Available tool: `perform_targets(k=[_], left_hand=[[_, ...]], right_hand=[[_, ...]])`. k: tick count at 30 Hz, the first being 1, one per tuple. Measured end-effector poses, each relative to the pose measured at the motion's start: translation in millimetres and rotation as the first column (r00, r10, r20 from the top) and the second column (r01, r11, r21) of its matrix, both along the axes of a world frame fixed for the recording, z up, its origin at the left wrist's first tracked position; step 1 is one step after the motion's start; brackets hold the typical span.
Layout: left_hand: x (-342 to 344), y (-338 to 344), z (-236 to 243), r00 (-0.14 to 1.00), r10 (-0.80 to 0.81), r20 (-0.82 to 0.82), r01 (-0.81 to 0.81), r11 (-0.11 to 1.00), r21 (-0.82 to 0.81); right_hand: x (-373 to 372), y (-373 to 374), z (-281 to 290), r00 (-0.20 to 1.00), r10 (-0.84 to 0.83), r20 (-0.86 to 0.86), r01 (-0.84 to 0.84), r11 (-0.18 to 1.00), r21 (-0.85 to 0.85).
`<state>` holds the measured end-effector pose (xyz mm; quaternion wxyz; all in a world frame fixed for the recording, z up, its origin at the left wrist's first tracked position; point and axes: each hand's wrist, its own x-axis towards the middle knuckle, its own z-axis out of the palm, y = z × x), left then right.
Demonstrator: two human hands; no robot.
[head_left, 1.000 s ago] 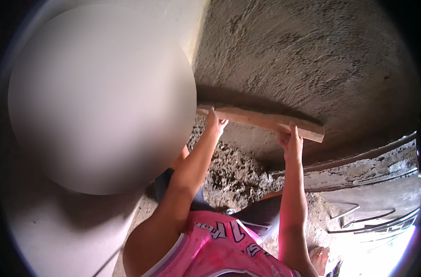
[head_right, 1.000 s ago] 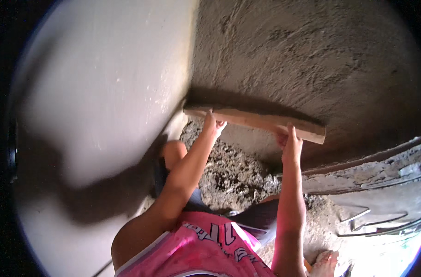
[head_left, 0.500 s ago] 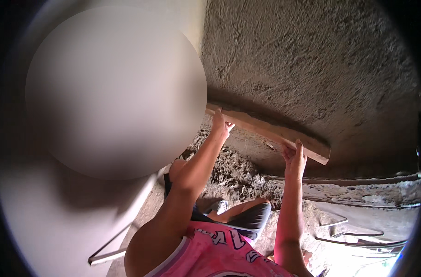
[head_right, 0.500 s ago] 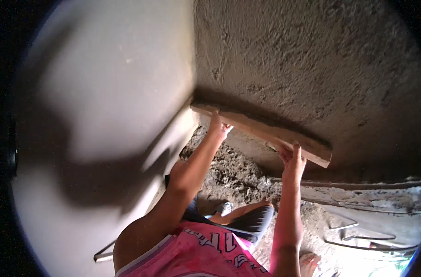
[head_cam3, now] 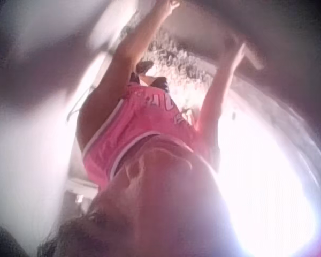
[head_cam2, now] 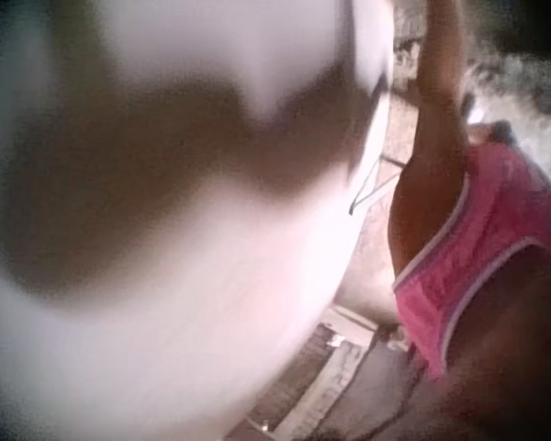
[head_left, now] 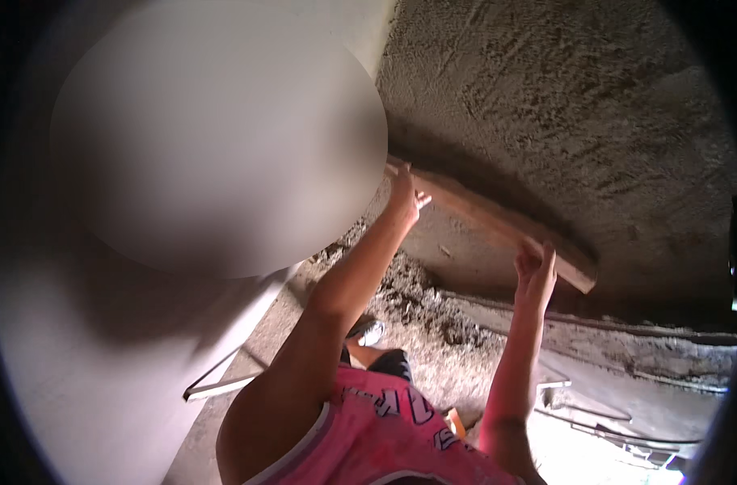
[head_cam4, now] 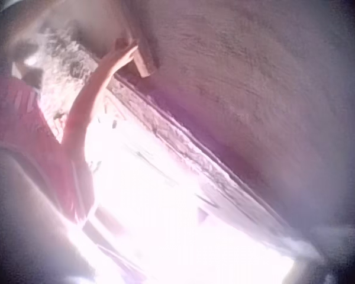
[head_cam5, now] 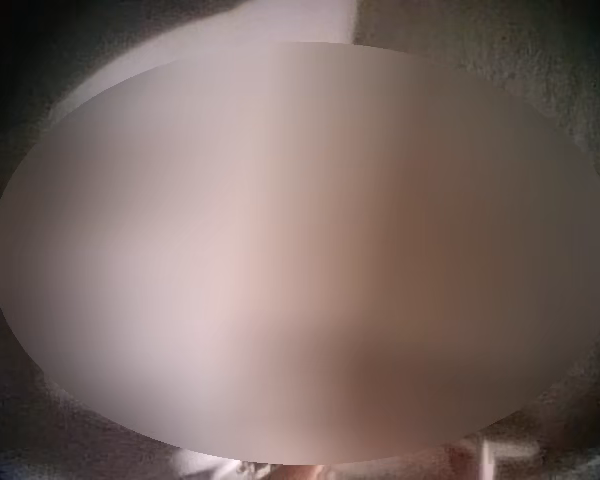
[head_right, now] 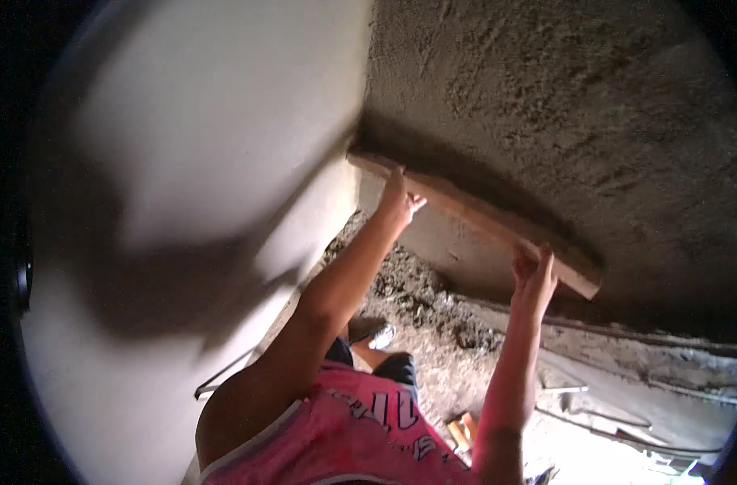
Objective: The person smooths wet plaster on a wall using a long wooden board and then applies more plaster to the wall using a trowel and a hawk.
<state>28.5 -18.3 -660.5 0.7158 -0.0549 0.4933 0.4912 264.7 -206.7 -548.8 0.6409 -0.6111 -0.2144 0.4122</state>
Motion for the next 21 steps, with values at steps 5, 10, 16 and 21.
perform_targets(k=[5,10,16,21], left_hand=[[-9.4,-13.5,59.2,0.994,-0.096,0.06,0.086,0.985,0.151],[-3.9,2.1,101.0,0.986,-0.16,0.044,0.143,0.952,0.271],[-1.8,-1.9,169.3,0.987,-0.158,0.008,0.15,0.947,0.283],[-0.8,-7.6,189.2,0.985,-0.171,0.021,0.153,0.924,0.352]], right_hand=[[-25.5,8.2,76.6,0.999,-0.02,-0.03,0.021,1.0,0.012],[-6.5,13.6,120.5,1.0,-0.012,-0.024,0.015,0.994,0.108],[4.9,16.2,162.5,0.996,-0.078,-0.034,0.08,0.994,0.071],[11.0,10.5,175.5,0.997,-0.062,-0.046,0.068,0.989,0.13]])
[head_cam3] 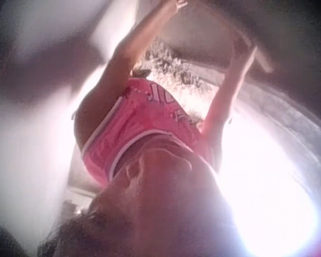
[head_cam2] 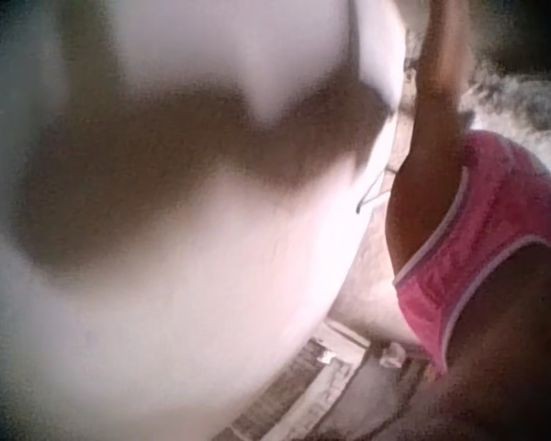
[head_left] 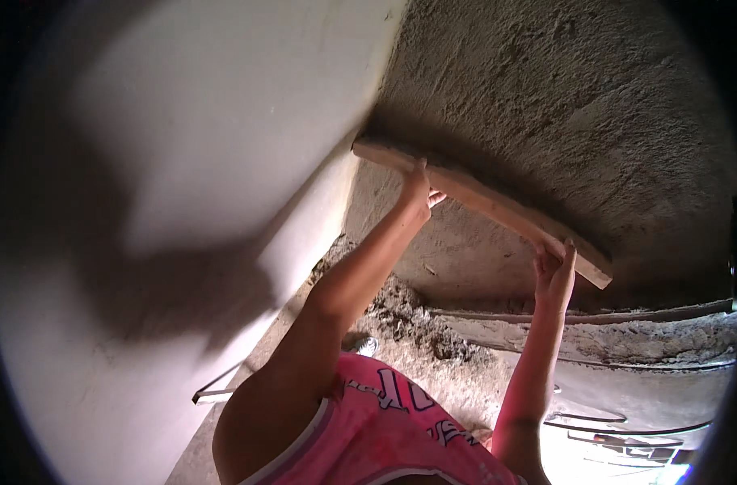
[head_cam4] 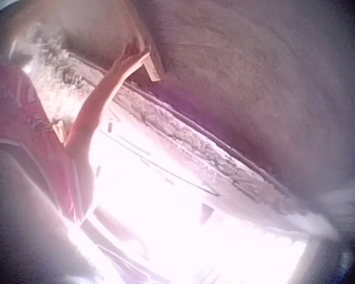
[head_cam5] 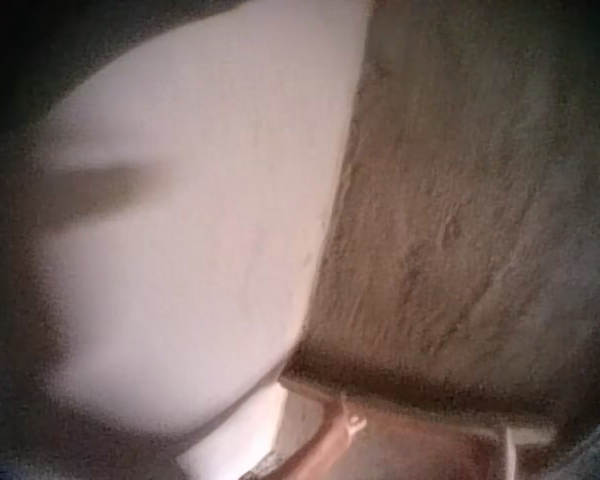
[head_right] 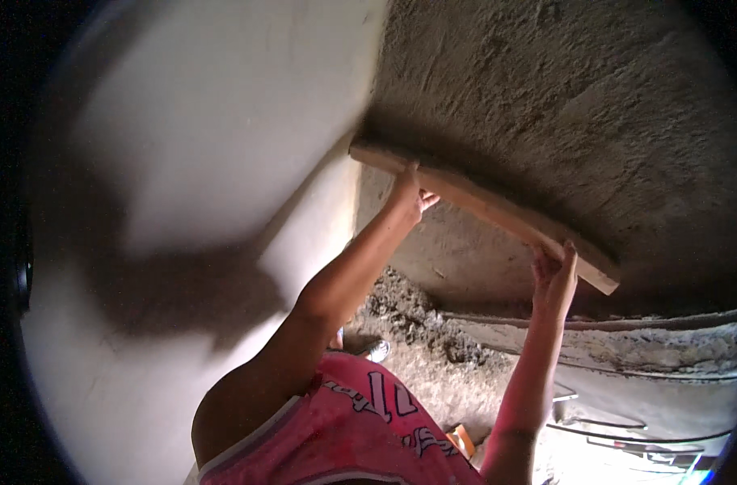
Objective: The person smooths wet plaster on a wall using a long wooden board and then applies more plaster to the wall using a trowel and a hawk.
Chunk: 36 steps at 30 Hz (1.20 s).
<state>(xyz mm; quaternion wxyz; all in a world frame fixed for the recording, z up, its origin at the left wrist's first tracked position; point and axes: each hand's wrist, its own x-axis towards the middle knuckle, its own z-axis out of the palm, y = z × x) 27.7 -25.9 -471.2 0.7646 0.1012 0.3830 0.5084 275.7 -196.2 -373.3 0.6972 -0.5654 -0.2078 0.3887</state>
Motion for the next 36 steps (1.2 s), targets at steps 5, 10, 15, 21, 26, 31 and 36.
perform_targets(k=[5,10,15,21,26,31,36], left_hand=[[-0.5,6.5,7.5,1.0,-0.007,-0.024,0.007,1.0,-0.011],[-3.8,-4.7,25.8,0.999,-0.022,-0.041,0.025,0.997,0.067],[2.1,-0.1,56.0,1.0,0.005,0.01,-0.006,0.996,0.094],[6.4,-4.7,111.1,0.998,0.035,-0.046,-0.025,0.978,0.208],[9.9,-4.6,164.7,0.995,0.042,-0.088,-0.015,0.956,0.292],[16.1,-1.8,208.3,0.995,0.014,-0.101,0.033,0.891,0.453],[9.9,-1.5,270.0,0.987,0.083,-0.135,0.01,0.818,0.576]], right_hand=[[-1.6,2.4,9.0,1.0,0.014,-0.009,-0.014,1.0,-0.001],[-7.5,-5.2,19.8,0.999,0.02,-0.028,-0.019,1.0,0.023],[1.6,-4.9,40.5,0.999,-0.007,-0.052,0.011,0.997,0.073],[22.5,-4.8,67.2,0.998,0.01,-0.06,0.0,0.987,0.161],[20.9,-4.7,100.8,1.0,-0.026,-0.018,0.029,0.969,0.247],[27.1,-7.8,117.0,0.997,-0.036,-0.067,0.057,0.937,0.345],[17.2,-8.0,139.5,0.99,-0.001,-0.142,0.067,0.882,0.466]])
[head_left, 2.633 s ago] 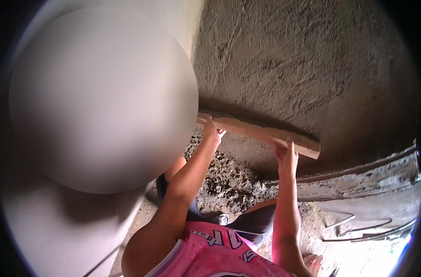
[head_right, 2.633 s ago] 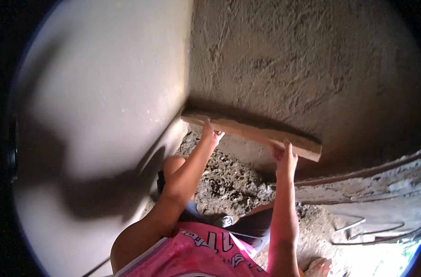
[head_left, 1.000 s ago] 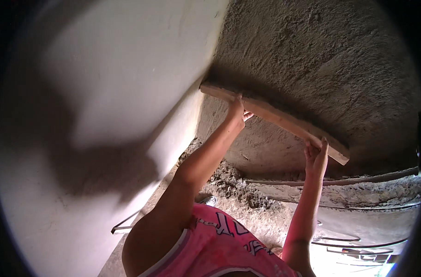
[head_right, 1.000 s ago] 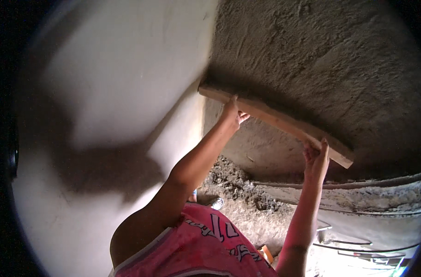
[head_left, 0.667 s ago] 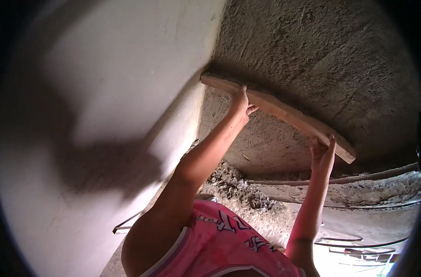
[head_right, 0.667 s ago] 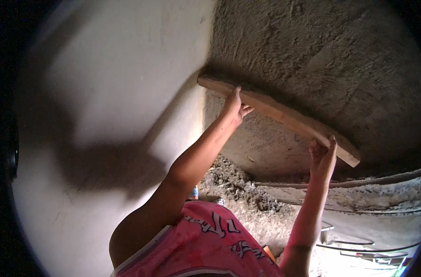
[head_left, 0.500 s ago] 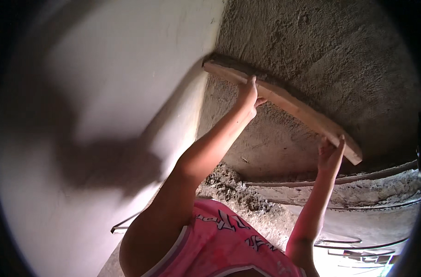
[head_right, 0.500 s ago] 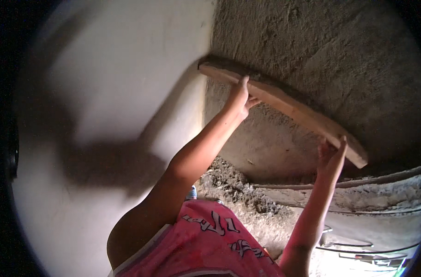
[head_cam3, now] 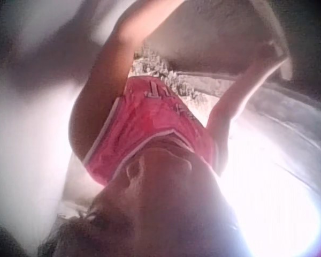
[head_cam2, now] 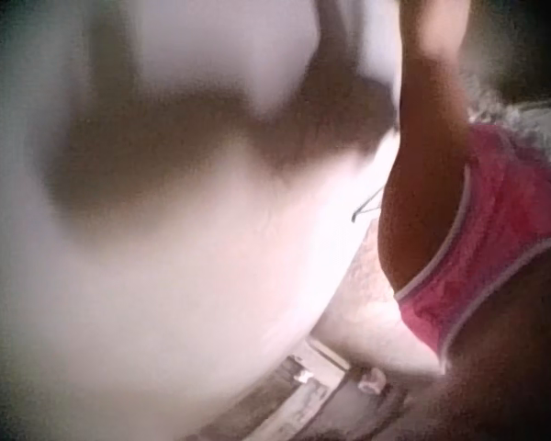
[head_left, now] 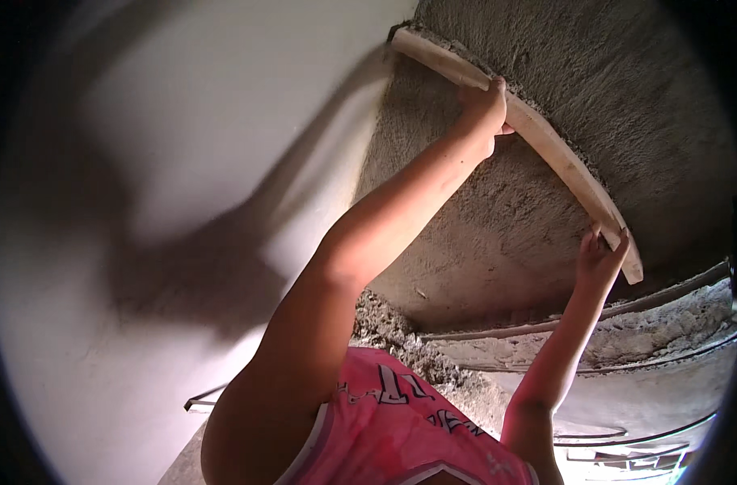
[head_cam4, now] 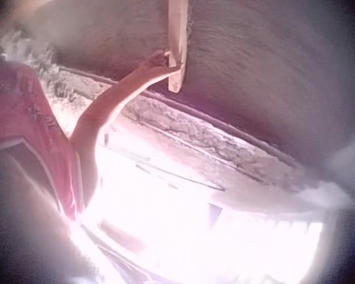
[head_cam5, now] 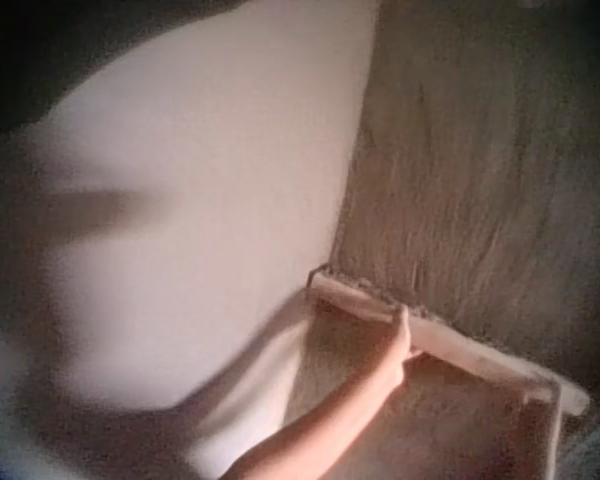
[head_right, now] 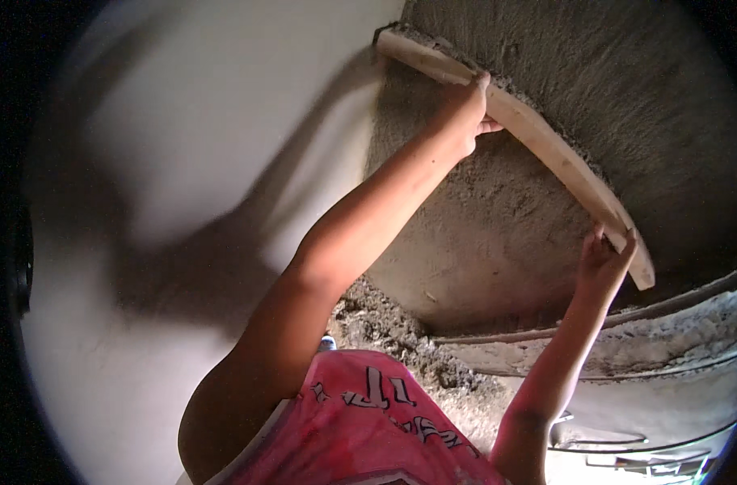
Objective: The person smooths wet plaster on a wall using a long wooden board and then applies more plaster to the wall using a trowel and a hawk.
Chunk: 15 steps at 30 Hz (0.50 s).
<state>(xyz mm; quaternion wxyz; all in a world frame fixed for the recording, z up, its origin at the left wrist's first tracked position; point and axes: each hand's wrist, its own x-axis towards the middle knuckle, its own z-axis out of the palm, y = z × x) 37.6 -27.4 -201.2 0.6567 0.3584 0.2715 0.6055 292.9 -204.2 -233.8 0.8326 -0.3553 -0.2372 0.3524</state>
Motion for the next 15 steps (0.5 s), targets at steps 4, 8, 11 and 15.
perform_targets(k=[4,8,11,15], left_hand=[[-14.7,-14.2,38.2,0.999,0.031,-0.029,-0.022,0.958,0.287],[-26.6,-16.1,-9.0,0.996,-0.09,0.009,0.086,0.971,0.225],[-36.3,-63.3,-101.6,0.95,-0.227,0.217,0.211,0.973,0.095],[-30.9,-115.9,-299.6,0.799,-0.303,0.519,0.499,0.816,-0.291]], right_hand=[[8.0,5.4,-13.6,0.993,0.113,-0.032,-0.11,0.989,0.1],[-25.4,-17.8,-18.9,0.996,-0.021,0.091,0.015,0.998,0.063],[-33.4,-59.5,-26.9,0.939,-0.224,0.261,0.263,0.956,-0.127],[-37.8,-86.5,-86.6,0.822,-0.368,0.434,0.514,0.808,-0.288]])
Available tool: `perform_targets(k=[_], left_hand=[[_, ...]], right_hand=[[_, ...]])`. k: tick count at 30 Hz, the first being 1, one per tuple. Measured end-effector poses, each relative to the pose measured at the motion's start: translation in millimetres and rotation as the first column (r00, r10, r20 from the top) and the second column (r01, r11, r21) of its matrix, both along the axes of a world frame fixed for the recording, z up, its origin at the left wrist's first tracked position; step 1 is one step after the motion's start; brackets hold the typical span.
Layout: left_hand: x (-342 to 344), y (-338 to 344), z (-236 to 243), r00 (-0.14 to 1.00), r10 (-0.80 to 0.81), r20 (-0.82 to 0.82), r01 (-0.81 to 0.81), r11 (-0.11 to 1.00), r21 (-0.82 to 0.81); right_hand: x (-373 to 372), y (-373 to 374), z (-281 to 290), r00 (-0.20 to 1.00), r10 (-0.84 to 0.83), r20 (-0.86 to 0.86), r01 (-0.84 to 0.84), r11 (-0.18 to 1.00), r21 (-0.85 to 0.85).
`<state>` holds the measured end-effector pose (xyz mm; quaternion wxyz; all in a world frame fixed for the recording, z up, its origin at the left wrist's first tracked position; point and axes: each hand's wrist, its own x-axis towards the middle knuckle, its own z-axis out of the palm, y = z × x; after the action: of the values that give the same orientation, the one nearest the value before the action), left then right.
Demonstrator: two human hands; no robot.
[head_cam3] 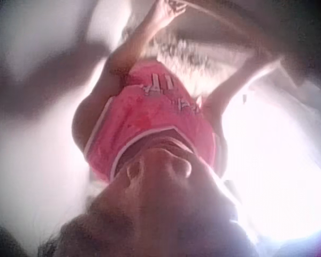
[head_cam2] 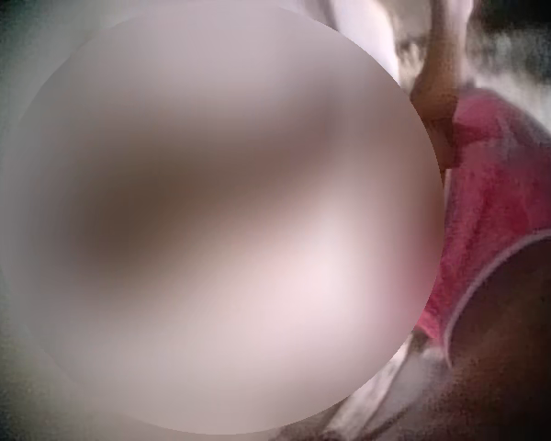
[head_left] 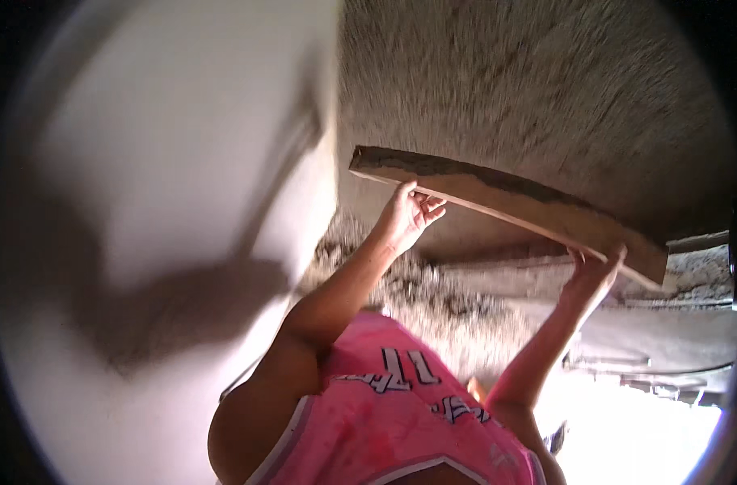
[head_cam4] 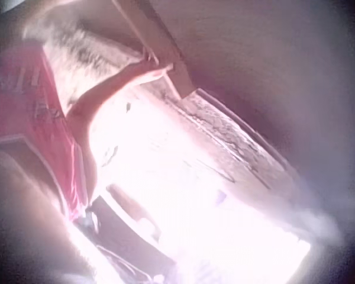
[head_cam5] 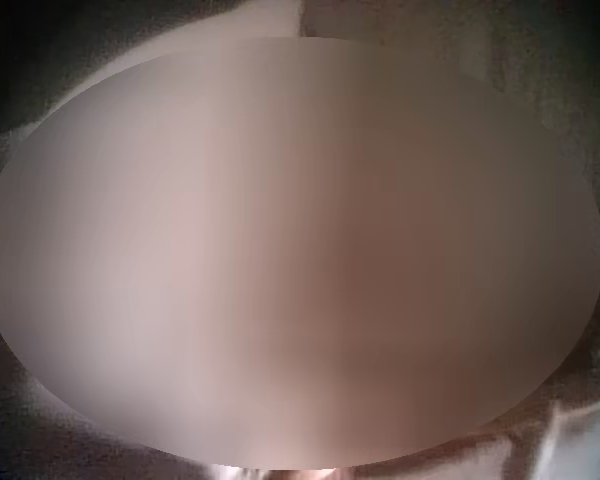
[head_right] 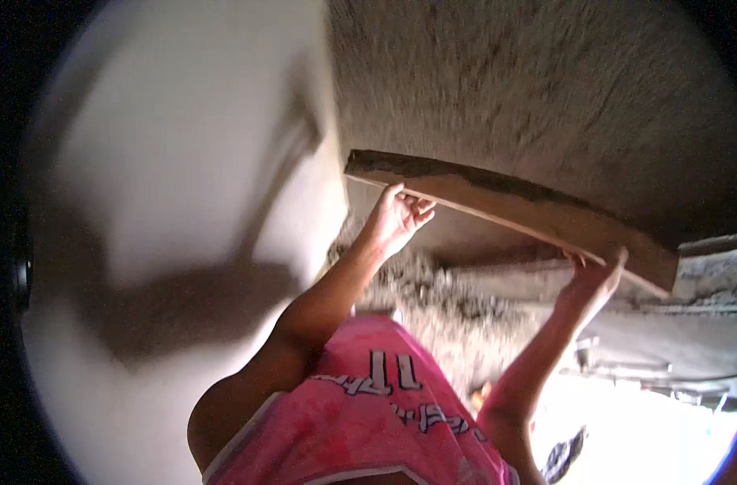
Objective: The person smooths wet plaster on a wall using a long wooden board and then applies more plaster to the wall using a trowel and a hawk.
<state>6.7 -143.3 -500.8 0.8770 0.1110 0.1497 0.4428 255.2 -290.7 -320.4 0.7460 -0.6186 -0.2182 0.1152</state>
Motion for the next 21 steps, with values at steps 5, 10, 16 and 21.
perform_targets(k=[5,10,16,21], left_hand=[[30.7,-69.0,-184.9,0.975,-0.172,0.142,0.212,0.914,-0.346],[37.6,-126.2,-284.1,0.863,-0.481,-0.152,0.382,0.82,-0.426],[-99.5,-238.0,-394.7,0.768,-0.459,-0.446,0.054,0.741,-0.67],[-195.3,-275.5,-403.8,0.549,-0.474,-0.688,-0.196,0.727,-0.658]], right_hand=[[-39.6,4.0,-84.2,0.919,0.023,0.393,0.087,0.962,-0.259],[-41.6,0.6,-199.3,0.861,0.088,0.5,0.085,0.946,-0.312],[-42.2,-14.8,-376.3,0.784,0.327,0.528,0.061,0.805,-0.59],[-19.7,-41.5,-647.8,0.818,0.437,0.374,0.161,0.451,-0.878]])
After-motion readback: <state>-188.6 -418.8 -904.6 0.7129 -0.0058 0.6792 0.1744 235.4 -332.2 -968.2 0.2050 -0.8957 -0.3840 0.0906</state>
